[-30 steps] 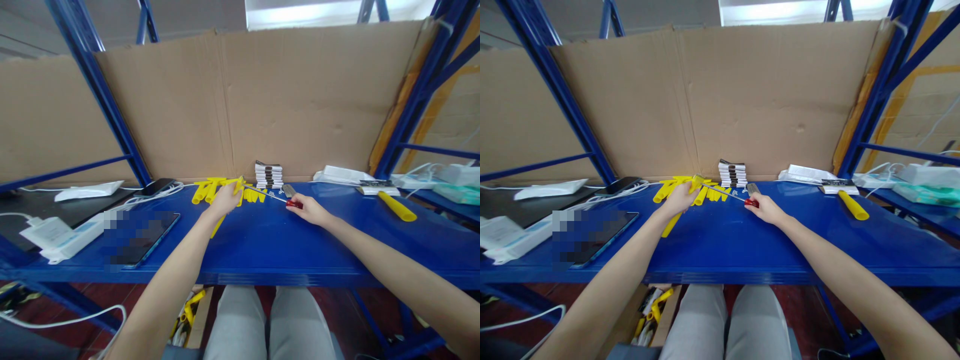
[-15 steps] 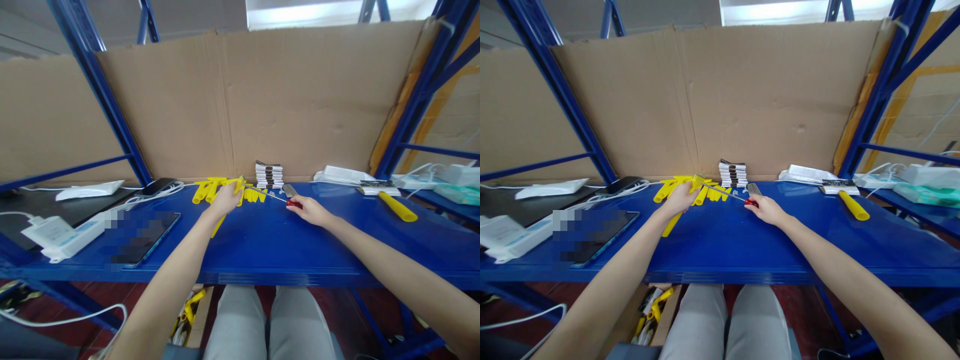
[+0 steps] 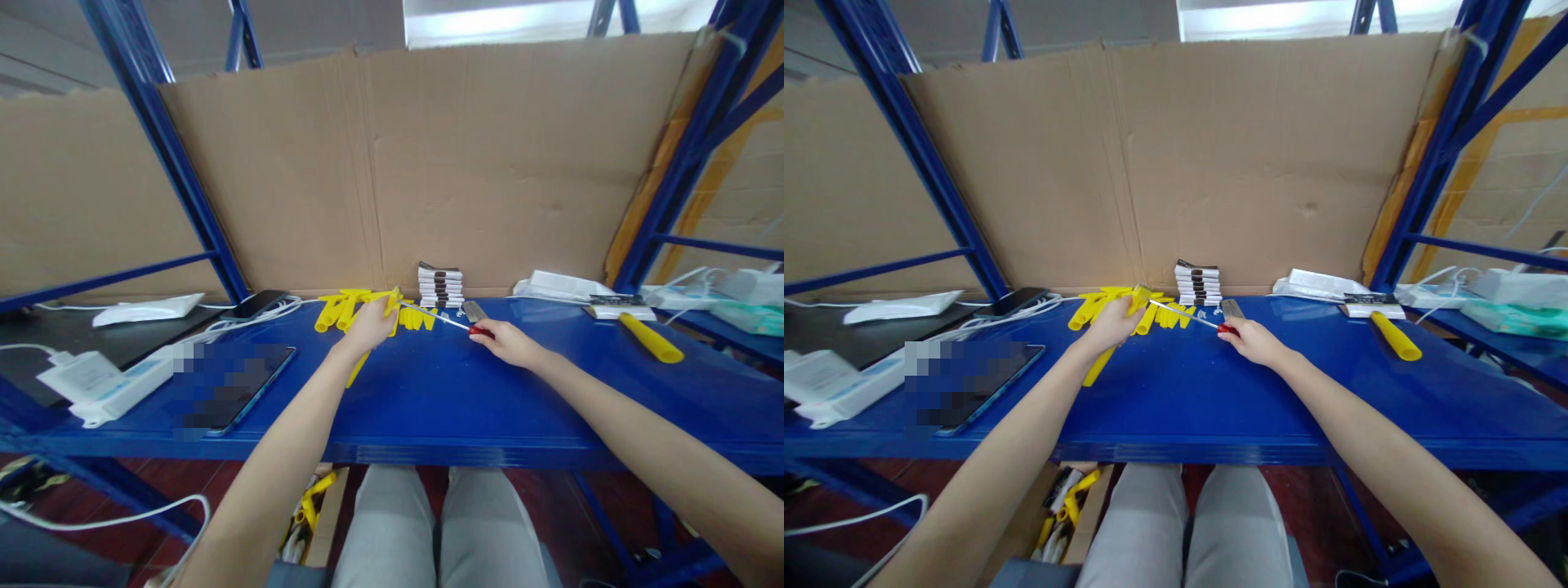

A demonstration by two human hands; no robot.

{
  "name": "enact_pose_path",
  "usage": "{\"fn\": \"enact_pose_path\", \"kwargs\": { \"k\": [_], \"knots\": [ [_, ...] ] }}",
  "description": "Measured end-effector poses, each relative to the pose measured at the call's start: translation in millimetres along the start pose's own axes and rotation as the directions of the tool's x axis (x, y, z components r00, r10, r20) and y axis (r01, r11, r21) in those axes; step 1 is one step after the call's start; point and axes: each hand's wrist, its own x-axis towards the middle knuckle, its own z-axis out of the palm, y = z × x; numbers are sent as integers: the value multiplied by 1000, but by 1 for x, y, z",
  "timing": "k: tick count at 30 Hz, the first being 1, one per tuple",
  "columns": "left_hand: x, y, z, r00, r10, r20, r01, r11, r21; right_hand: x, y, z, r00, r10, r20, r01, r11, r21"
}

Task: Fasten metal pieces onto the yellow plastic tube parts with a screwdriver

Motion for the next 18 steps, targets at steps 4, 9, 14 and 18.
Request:
{"fn": "enact_pose_path", "kwargs": {
  "k": [4, 9, 14, 18],
  "knots": [
    [1, 0, 1, 1000, -5, -8, 5, 1000, -11, 0, -1, -2, 1000, 5, 5, -5, 1000, -4],
    [1, -1, 3, 999, 18, -27, -19, 999, -45, 1, -1, -2, 1000, 16, 1, -16, 1000, -8],
    [1, -4, 5, 999, 5, -46, -8, 998, -66, 1, -2, -3, 999, 33, 1, -33, 999, 10],
    [1, -5, 6, 998, 20, -52, -24, 997, -78, 1, -4, -4, 998, 63, 14, -63, 998, 11]
  ]
}}
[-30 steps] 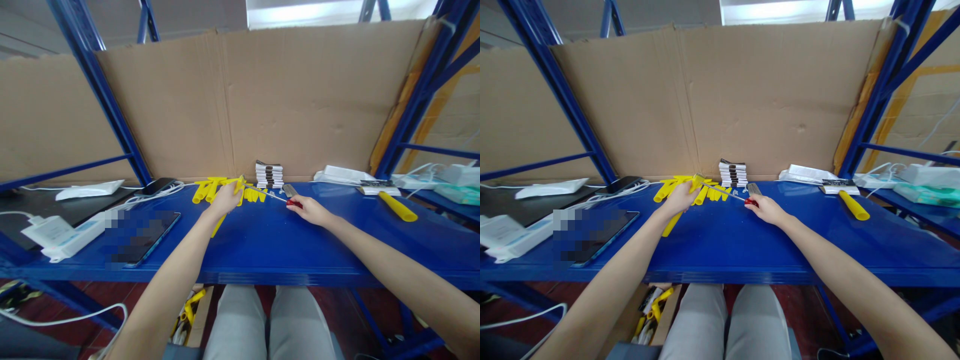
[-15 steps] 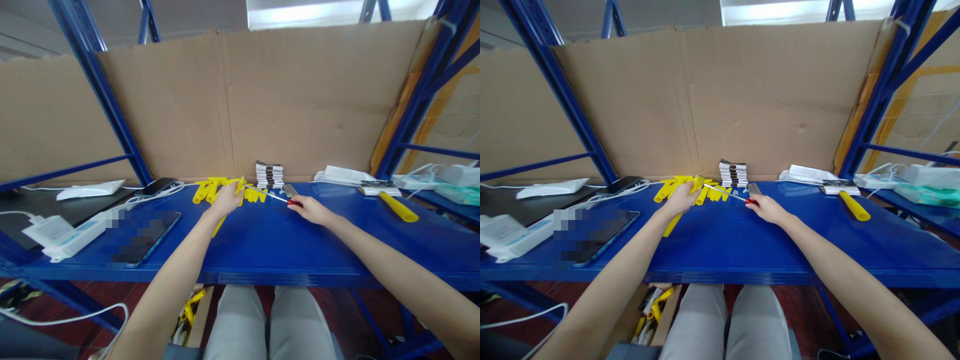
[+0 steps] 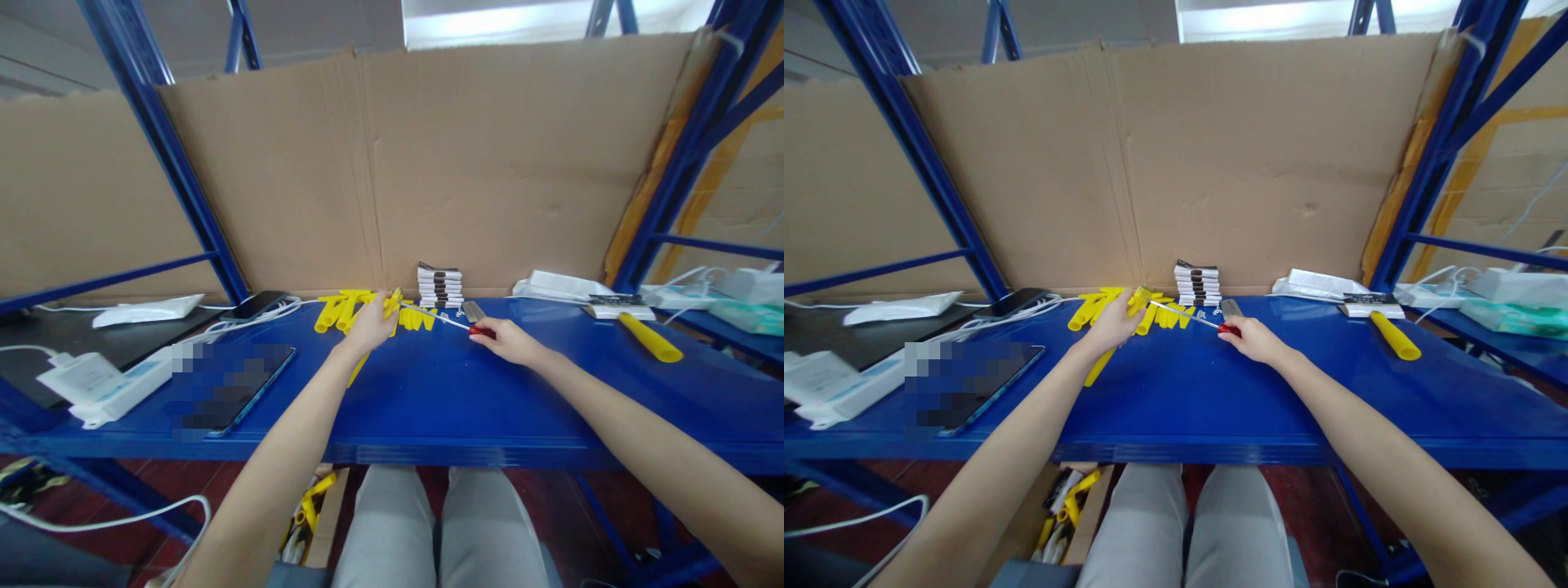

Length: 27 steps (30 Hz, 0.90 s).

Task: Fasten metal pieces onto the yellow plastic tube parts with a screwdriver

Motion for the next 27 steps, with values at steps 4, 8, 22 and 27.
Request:
{"fn": "enact_pose_path", "kwargs": {
  "k": [4, 8, 22, 27],
  "knots": [
    [0, 0, 0, 1000, 6, 2, -6, 1000, 11, 1, 1, 0, 1000, 10, 8, -10, 1000, -18],
    [-1, 4, -1, 999, -17, 38, 16, 999, 32, 2, 3, -2, 999, 30, 17, -29, 998, -47],
    [-4, 10, -4, 998, -52, 47, 50, 997, 59, -1, -2, -7, 995, 39, 93, -35, 998, -44],
    [-4, 11, -3, 997, -62, 55, 58, 996, 69, 1, 0, -7, 994, 56, 98, -50, 997, -61]
  ]
}}
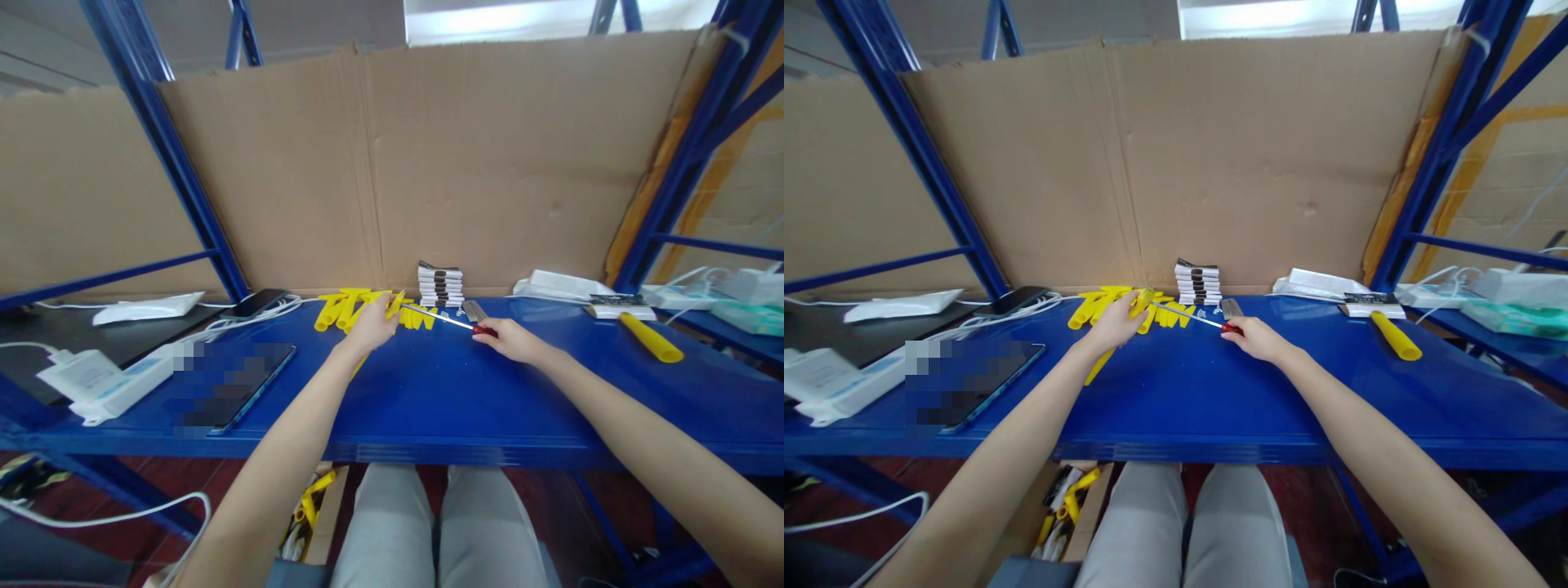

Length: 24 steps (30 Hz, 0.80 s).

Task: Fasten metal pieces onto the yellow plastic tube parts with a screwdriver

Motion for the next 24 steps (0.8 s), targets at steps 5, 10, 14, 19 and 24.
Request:
{"fn": "enact_pose_path", "kwargs": {
  "k": [5, 10, 14, 19, 24],
  "knots": [
    [2, -4, 4, 999, 30, -13, -30, 999, 29, 1, 7, -5, 1000, 7, 26, -6, 1000, -26],
    [5, -9, 8, 998, 59, -33, -57, 996, 70, -2, 18, -14, 1000, -13, 15, 14, 999, -35],
    [4, -8, 8, 999, 37, 7, -37, 998, 58, -2, 29, -20, 1000, -21, 2, 21, 996, -89],
    [1, -6, 7, 999, 21, 49, -26, 995, 93, 0, 37, -20, 1000, 7, 20, -4, 992, -130],
    [0, -8, 10, 995, 45, 88, -57, 990, 131, -1, 35, -18, 998, 41, 45, -34, 987, -155]
  ]
}}
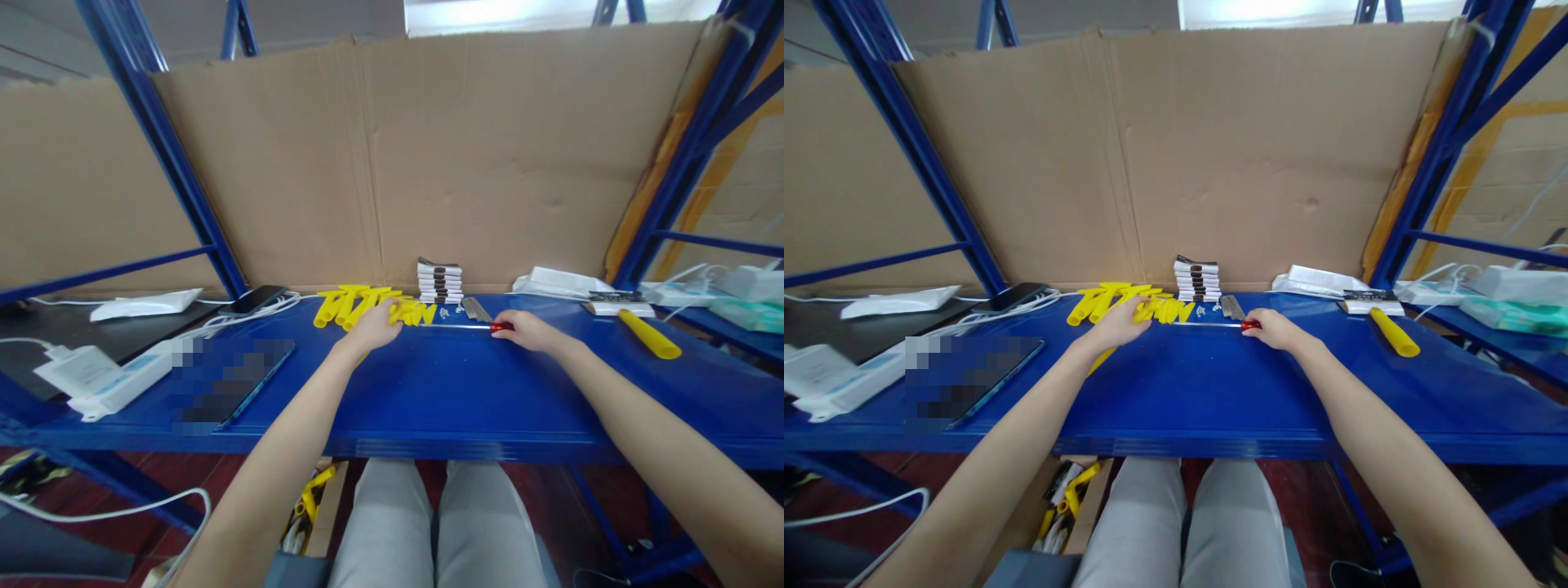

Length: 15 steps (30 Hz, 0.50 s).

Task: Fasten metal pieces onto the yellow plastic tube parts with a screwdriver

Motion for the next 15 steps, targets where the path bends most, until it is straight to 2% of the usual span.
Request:
{"fn": "enact_pose_path", "kwargs": {
  "k": [7, 11, 15],
  "knots": [
    [-4, 0, -1, 990, 59, 131, -49, 996, -78, 1, -2, 1, 1000, 5, 10, -5, 1000, 4],
    [-7, 4, -3, 980, 147, 134, -131, 984, -124, 2, -2, 1, 1000, 24, 12, -24, 1000, -16],
    [-8, 8, -6, 969, 186, 162, -166, 978, -129, 2, -5, 0, 999, 47, 15, -47, 999, -14]
  ]
}}
